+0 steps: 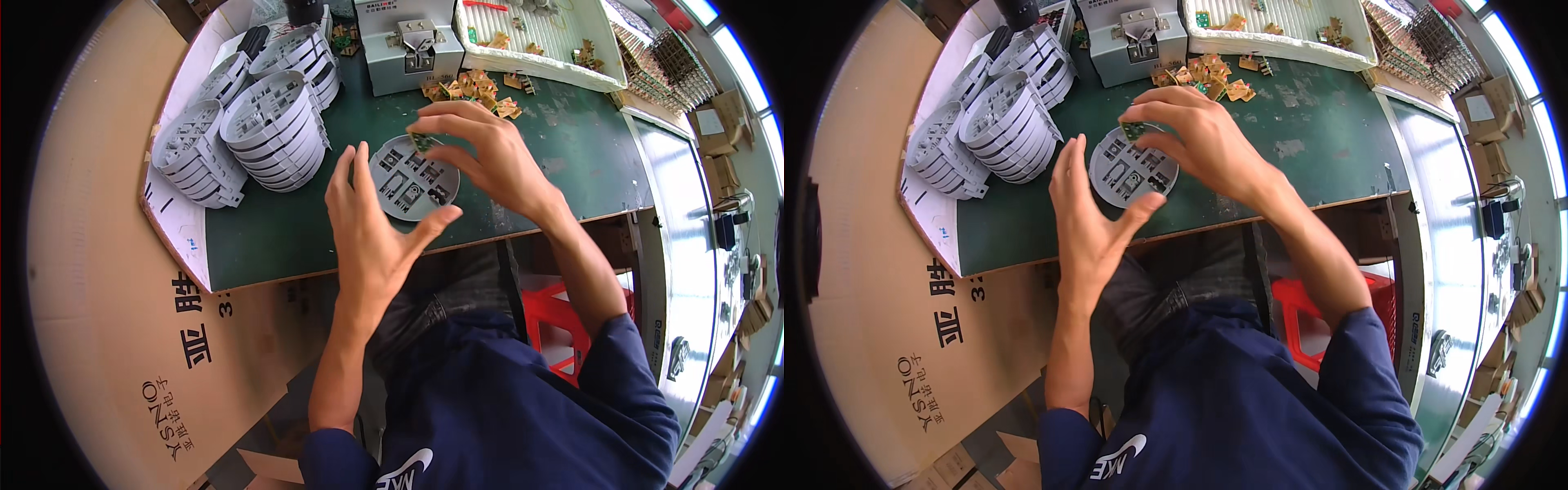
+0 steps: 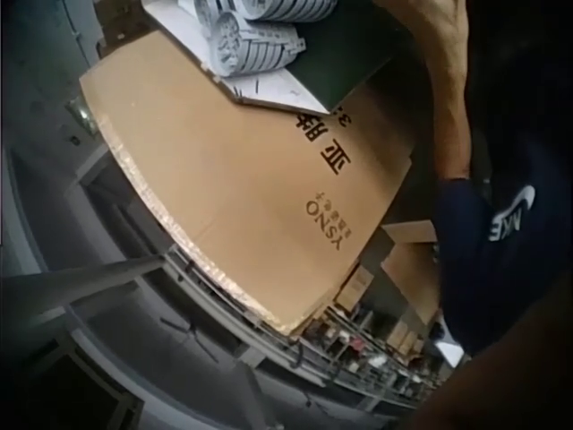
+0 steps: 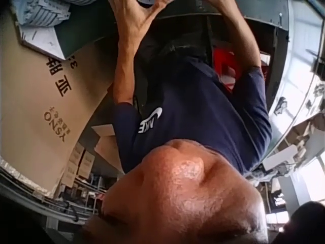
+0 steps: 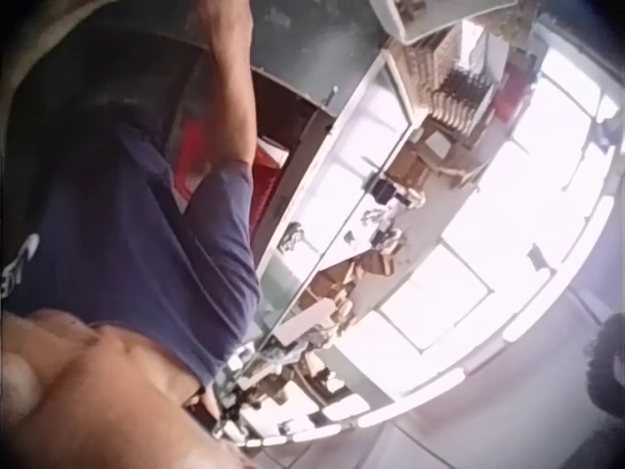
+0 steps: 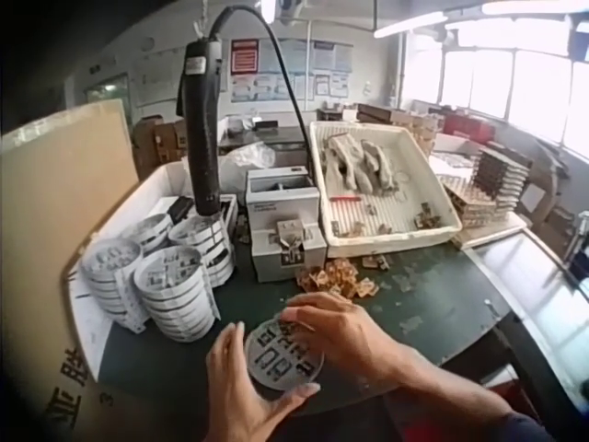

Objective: Assembling small electronic components and circular circuit boards using an electric screwdriver.

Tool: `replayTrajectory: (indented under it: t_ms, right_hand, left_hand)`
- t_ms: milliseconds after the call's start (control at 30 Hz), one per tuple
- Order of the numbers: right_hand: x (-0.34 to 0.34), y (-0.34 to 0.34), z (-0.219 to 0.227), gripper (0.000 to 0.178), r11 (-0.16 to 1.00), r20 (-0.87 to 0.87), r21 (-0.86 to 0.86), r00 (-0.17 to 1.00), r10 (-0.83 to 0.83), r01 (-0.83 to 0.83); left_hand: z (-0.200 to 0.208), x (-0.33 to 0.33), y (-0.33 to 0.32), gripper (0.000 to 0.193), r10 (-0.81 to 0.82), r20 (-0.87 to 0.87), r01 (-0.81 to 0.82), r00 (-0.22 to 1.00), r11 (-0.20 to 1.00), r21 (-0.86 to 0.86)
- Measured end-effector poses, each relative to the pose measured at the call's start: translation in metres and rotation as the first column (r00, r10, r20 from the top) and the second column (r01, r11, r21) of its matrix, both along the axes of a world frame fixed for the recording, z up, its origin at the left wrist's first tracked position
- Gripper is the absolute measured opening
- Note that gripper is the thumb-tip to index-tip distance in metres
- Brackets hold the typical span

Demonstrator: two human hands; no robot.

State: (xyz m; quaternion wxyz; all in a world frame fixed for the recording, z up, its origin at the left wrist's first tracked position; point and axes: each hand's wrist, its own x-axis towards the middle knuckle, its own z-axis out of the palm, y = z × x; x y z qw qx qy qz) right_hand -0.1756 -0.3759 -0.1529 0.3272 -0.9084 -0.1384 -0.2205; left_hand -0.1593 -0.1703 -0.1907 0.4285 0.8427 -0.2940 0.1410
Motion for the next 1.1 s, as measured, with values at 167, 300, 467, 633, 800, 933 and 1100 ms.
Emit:
replayTrajectory:
  t_ms: [167,300,467,633,800,933,1100]
  right_hand:
    - [0.030,0.005,-0.004,0.033,0.979,-0.096,-0.119,0.984,0.153,-0.164]
    - [0.036,0.008,-0.007,0.035,0.965,-0.168,-0.180,0.973,0.159,-0.189]
    - [0.037,0.009,-0.013,0.035,0.953,-0.102,-0.248,0.983,0.154,-0.175]
    - [0.030,0.015,-0.004,0.031,0.970,-0.146,-0.204,0.984,0.100,-0.129]
    - [0.022,0.001,-0.020,0.030,0.952,-0.051,-0.243,0.983,0.179,-0.186]
    - [0.017,0.005,-0.018,0.030,0.925,-0.033,-0.343,0.986,0.164,-0.166]
    - [0.057,-0.007,0.020,0.040,0.995,0.207,0.095,0.978,0.004,-0.024]
  left_hand:
    - [-0.006,-0.001,-0.013,0.119,0.095,0.002,-0.094,0.995,0.977,0.191]
    - [-0.015,0.007,-0.003,0.114,0.030,0.020,-0.032,0.999,0.993,0.114]
    - [-0.007,0.008,0.001,0.100,-0.033,-0.078,0.039,0.996,0.997,0.071]
    - [-0.010,0.013,0.007,0.097,-0.065,-0.031,0.068,0.997,0.993,0.099]
    - [-0.012,0.021,0.013,0.091,-0.101,0.067,0.084,0.993,0.972,0.219]
    - [-0.010,0.019,0.012,0.090,-0.085,0.131,0.050,0.988,0.968,0.246]
    - [-0.017,0.015,-0.001,0.088,-0.018,0.205,-0.029,0.979,0.974,0.227]
